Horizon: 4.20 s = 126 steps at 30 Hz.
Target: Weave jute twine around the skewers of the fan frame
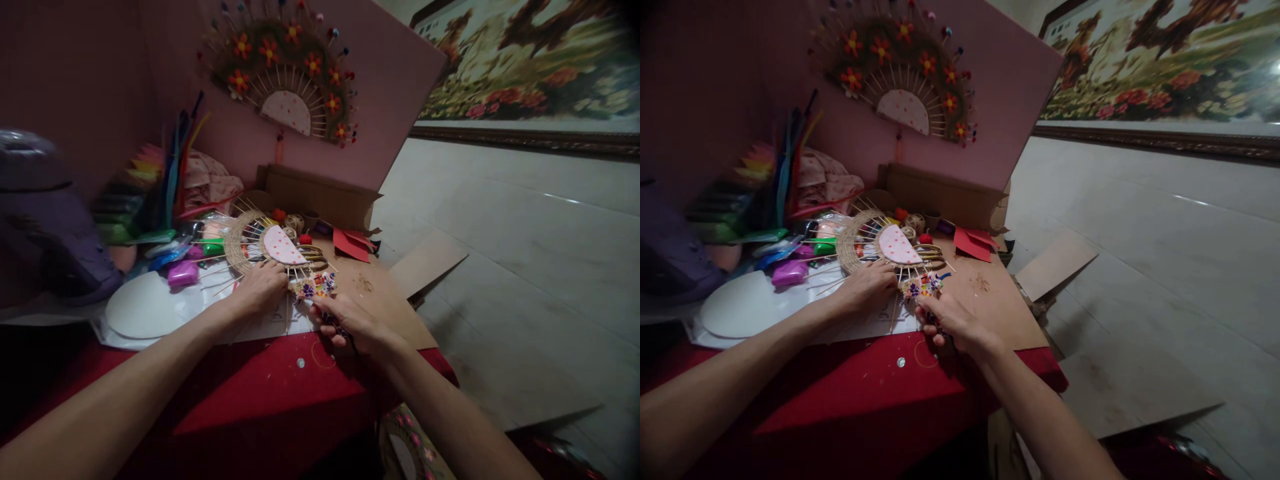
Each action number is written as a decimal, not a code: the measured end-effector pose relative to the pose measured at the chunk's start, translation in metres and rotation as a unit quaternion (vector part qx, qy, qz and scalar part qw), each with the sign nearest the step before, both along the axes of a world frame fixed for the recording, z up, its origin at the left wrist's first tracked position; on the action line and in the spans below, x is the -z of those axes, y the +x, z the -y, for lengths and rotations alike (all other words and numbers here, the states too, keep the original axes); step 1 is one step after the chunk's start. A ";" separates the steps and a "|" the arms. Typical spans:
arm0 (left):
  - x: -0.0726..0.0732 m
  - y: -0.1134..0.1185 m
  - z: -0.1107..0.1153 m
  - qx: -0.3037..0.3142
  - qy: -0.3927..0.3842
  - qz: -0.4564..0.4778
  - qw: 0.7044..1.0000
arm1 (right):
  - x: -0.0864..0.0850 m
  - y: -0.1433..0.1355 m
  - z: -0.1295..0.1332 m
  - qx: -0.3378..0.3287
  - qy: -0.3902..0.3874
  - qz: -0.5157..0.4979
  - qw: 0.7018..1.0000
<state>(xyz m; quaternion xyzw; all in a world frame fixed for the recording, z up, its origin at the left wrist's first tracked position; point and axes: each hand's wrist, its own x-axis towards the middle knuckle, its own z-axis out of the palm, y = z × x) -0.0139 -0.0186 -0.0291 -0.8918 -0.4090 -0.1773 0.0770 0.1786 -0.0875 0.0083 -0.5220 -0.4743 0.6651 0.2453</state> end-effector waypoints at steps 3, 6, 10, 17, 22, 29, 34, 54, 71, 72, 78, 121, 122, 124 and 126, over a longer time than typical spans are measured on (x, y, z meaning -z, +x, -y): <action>0.001 0.000 0.000 0.002 0.000 0.001 1.000 | 0.002 0.000 -0.001 0.001 0.005 -0.006 1.000; 0.001 0.000 0.000 0.003 0.003 -0.004 1.000 | 0.003 0.000 -0.001 -0.001 -0.001 -0.012 1.000; 0.000 0.000 0.000 -0.002 0.001 -0.006 1.000 | 0.001 0.000 0.000 -0.007 -0.019 -0.004 1.000; -0.001 0.000 0.001 -0.006 -0.005 -0.012 1.000 | 0.004 0.002 -0.001 -0.012 -0.008 0.000 1.000; 0.002 -0.001 -0.001 0.000 0.006 -0.012 1.000 | 0.004 0.004 0.000 -0.013 -0.011 0.006 1.000; 0.003 0.000 -0.003 -0.004 -0.002 -0.014 1.000 | 0.007 0.005 0.000 -0.012 -0.001 -0.003 1.000; 0.001 0.000 -0.001 -0.007 -0.006 -0.020 1.000 | 0.009 0.003 -0.003 0.003 -0.001 -0.023 1.000; 0.002 0.000 -0.001 -0.003 -0.002 -0.013 1.000 | 0.009 0.003 -0.001 -0.011 -0.008 0.011 1.000; 0.005 -0.001 -0.004 -0.003 -0.003 -0.014 1.000 | 0.010 0.009 -0.001 0.000 -0.014 -0.087 0.996; 0.005 -0.001 -0.004 -0.003 0.000 -0.012 1.000 | 0.009 0.010 0.000 0.009 -0.004 -0.086 0.996; 0.006 -0.002 -0.005 0.012 -0.011 0.009 1.000 | 0.004 0.032 -0.002 0.035 0.141 0.004 0.989; 0.004 -0.009 -0.012 0.066 -0.063 0.098 0.991 | 0.037 -0.014 -0.053 -0.092 0.598 0.423 0.675; 0.004 -0.009 -0.011 0.066 -0.063 0.093 0.991 | 0.039 -0.014 -0.053 -0.087 0.598 0.414 0.681; 0.002 -0.008 -0.009 0.066 -0.065 0.086 0.992 | 0.042 -0.013 -0.052 -0.083 0.598 0.398 0.691; 0.001 -0.008 -0.008 0.069 -0.065 0.080 0.992 | 0.044 -0.014 -0.051 -0.084 0.596 0.386 0.699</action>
